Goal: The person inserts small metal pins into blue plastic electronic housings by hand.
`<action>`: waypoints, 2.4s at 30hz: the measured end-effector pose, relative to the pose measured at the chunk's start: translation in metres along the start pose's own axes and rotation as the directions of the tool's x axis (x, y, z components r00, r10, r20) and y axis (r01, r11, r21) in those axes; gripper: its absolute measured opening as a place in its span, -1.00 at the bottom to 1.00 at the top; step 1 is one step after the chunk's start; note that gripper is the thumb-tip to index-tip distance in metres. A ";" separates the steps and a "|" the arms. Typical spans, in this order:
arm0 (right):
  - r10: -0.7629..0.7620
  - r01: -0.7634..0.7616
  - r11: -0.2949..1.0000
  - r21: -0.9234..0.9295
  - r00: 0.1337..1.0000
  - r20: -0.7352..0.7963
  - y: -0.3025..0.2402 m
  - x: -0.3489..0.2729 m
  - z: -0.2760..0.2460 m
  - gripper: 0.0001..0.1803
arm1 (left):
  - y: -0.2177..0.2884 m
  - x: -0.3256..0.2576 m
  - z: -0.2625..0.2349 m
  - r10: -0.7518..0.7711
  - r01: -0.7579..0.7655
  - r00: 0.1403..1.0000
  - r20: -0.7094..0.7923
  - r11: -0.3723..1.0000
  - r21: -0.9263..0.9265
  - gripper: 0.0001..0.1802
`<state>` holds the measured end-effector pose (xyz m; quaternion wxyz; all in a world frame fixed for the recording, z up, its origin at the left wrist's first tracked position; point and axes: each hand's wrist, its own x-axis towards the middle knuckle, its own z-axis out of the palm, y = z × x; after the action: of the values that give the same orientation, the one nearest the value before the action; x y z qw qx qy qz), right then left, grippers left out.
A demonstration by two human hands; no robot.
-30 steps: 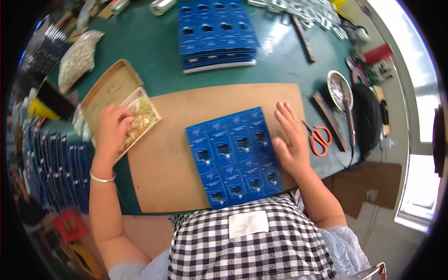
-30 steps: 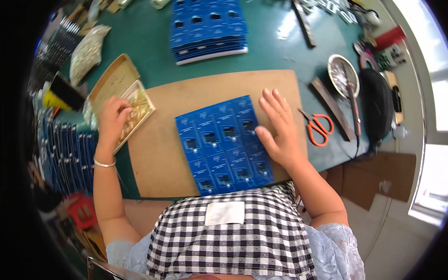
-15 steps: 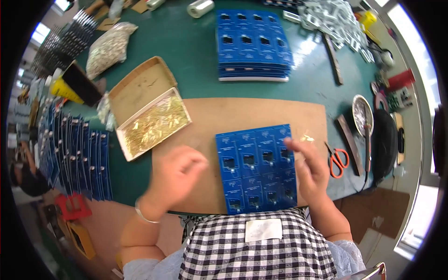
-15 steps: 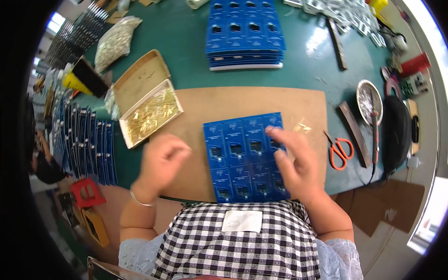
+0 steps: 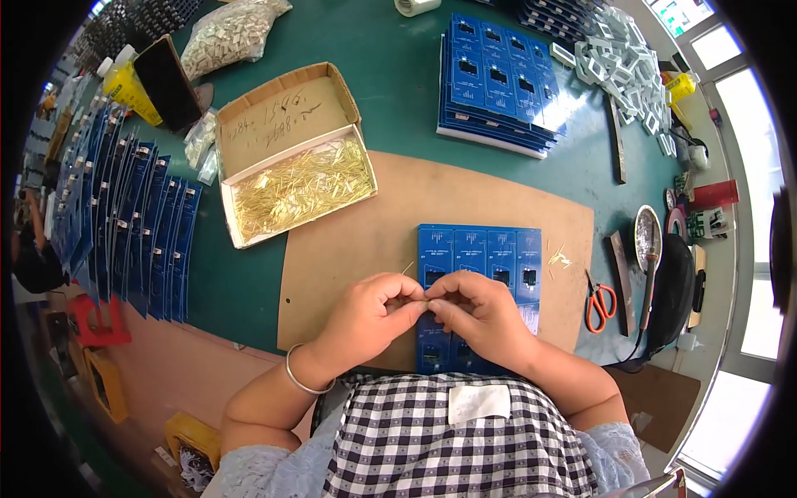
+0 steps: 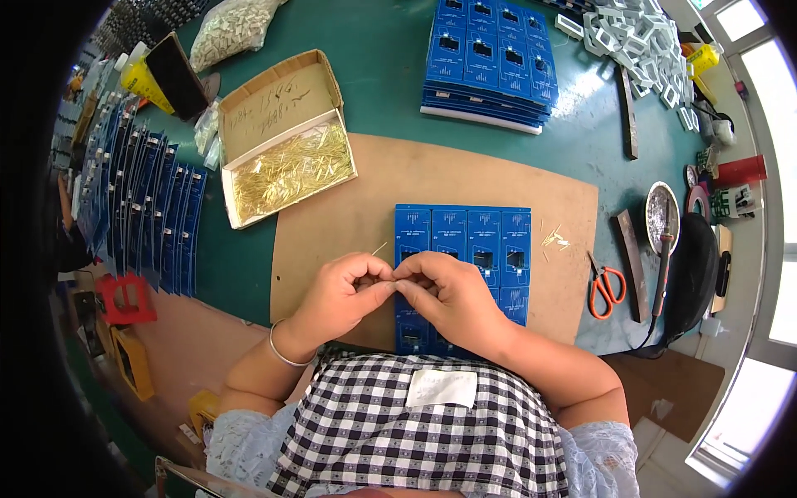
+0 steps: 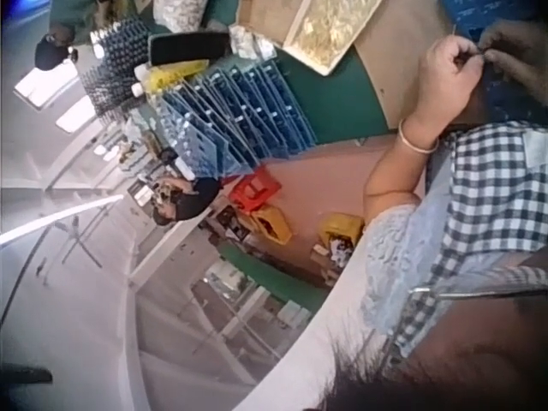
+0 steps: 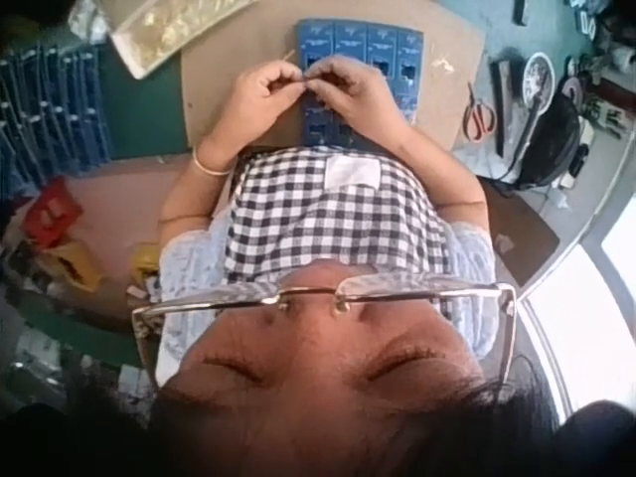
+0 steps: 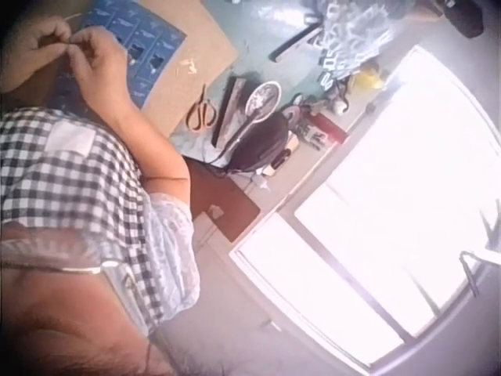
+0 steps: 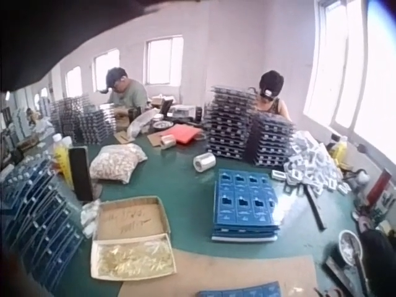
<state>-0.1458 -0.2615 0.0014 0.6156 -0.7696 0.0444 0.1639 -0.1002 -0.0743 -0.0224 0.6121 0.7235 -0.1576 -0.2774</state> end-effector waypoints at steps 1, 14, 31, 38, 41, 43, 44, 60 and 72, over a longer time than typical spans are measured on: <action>-0.032 0.031 0.998 -0.054 0.999 -0.017 0.000 0.000 0.001 -0.92 | 0.000 0.000 0.000 0.008 -0.008 1.000 0.002 0.999 0.052 -0.96; -0.001 -0.012 0.997 -0.077 0.987 -0.159 -0.012 0.023 -0.042 -0.91 | -0.027 0.004 -0.014 -0.042 0.014 0.998 -0.041 0.846 -0.533 -0.89; -0.421 0.390 0.699 -0.599 0.902 0.096 0.003 0.035 -0.029 -0.65 | -0.020 0.004 -0.013 -0.070 0.034 0.997 -0.032 0.769 -0.638 -0.84; -0.441 0.392 0.650 -0.651 0.892 0.096 0.005 0.039 -0.024 -0.69 | -0.024 0.006 -0.007 -0.027 -0.008 0.999 -0.046 0.773 -0.635 -0.84; -0.497 0.433 0.547 -0.716 0.857 0.138 0.002 0.039 -0.019 -0.69 | -0.023 0.005 -0.006 -0.006 -0.032 0.998 -0.058 0.780 -0.625 -0.83; -0.537 0.491 0.468 -0.735 0.818 0.206 -0.001 0.039 -0.016 -0.69 | -0.023 0.004 -0.006 0.001 -0.048 0.997 -0.078 0.793 -0.607 -0.83; -0.566 0.536 0.386 -0.751 0.780 0.266 -0.003 0.039 -0.014 -0.68 | -0.024 0.005 -0.006 0.005 -0.046 0.998 -0.068 0.791 -0.610 -0.82; -0.657 0.480 0.163 -0.862 0.705 0.269 0.011 0.022 -0.013 -0.79 | -0.023 0.006 -0.002 0.010 -0.028 0.999 -0.038 0.869 -0.493 -0.72; -0.489 0.395 0.704 -0.590 0.872 0.001 0.003 0.026 -0.017 -0.91 | -0.021 0.002 0.001 0.082 -0.090 0.996 -0.044 0.975 -0.205 -0.89</action>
<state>-0.1186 -0.2756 -0.0064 0.3709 -0.9162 -0.1455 -0.0437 -0.1014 -0.0719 -0.0431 0.6983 0.6531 -0.1482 -0.2527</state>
